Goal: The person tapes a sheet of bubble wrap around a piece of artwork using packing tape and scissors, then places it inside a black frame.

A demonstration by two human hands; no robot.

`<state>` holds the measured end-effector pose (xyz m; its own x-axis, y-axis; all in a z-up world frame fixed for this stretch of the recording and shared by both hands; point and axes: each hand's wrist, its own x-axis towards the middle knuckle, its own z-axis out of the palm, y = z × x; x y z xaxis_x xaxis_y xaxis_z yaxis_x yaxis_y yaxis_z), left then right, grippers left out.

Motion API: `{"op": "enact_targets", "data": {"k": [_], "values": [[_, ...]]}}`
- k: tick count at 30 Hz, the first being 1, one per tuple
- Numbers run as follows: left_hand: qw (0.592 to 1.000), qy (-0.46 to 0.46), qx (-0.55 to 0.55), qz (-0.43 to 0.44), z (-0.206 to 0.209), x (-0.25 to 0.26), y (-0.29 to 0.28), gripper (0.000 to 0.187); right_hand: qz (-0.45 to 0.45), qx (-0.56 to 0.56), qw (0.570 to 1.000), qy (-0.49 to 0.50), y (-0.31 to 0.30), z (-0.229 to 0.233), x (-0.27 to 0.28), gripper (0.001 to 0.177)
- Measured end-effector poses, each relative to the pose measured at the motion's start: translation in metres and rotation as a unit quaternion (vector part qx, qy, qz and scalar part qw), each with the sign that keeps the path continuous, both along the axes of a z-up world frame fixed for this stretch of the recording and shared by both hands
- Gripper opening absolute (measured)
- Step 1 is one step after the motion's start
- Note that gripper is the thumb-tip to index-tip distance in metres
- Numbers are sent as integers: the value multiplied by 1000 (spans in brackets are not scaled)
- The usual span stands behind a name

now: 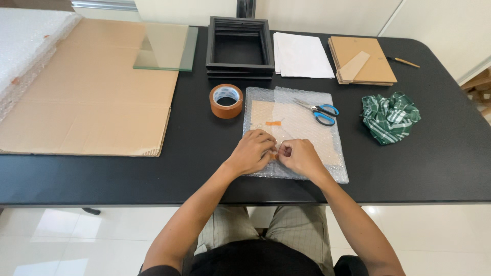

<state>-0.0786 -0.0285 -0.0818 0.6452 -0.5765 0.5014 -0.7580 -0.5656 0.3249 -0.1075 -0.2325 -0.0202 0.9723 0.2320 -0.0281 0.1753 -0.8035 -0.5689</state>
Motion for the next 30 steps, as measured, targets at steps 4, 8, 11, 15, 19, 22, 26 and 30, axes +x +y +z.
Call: {"op": "enact_targets", "data": {"k": [4, 8, 11, 15, 19, 22, 26, 30], "values": [[1000, 22, -12, -12, 5, -1, 3, 16, 21, -21, 999, -36, -4, 12, -5, 10], [998, 35, -18, -40, 10, -3, 7, 20, 102, 30, 991, -83, -12, 30, -21, 15], [998, 13, -14, -62, 10, -5, 14, 10, 136, -21, 988, -73, -15, 28, -26, 19], [996, -30, -15, -84, 27, -14, 18, 9, 163, -16, 985, -59, -19, 36, -27, 27], [992, -72, 24, -97, 34, -26, 29, 24, 203, -28, 978, -25, -23, 41, -21, 30], [994, -19, 3, -105, 41, -24, 30, 31, 227, 2, 974, -4, -26, 50, -14, 30], [997, 7, -31, -70, 24, 26, 13, 28, 199, 60, 976, -60, -34, 34, 35, 28], [995, -65, 72, -3, 26, 63, 1, 34, 163, -122, 971, -126, -37, 12, 85, 25]]}}
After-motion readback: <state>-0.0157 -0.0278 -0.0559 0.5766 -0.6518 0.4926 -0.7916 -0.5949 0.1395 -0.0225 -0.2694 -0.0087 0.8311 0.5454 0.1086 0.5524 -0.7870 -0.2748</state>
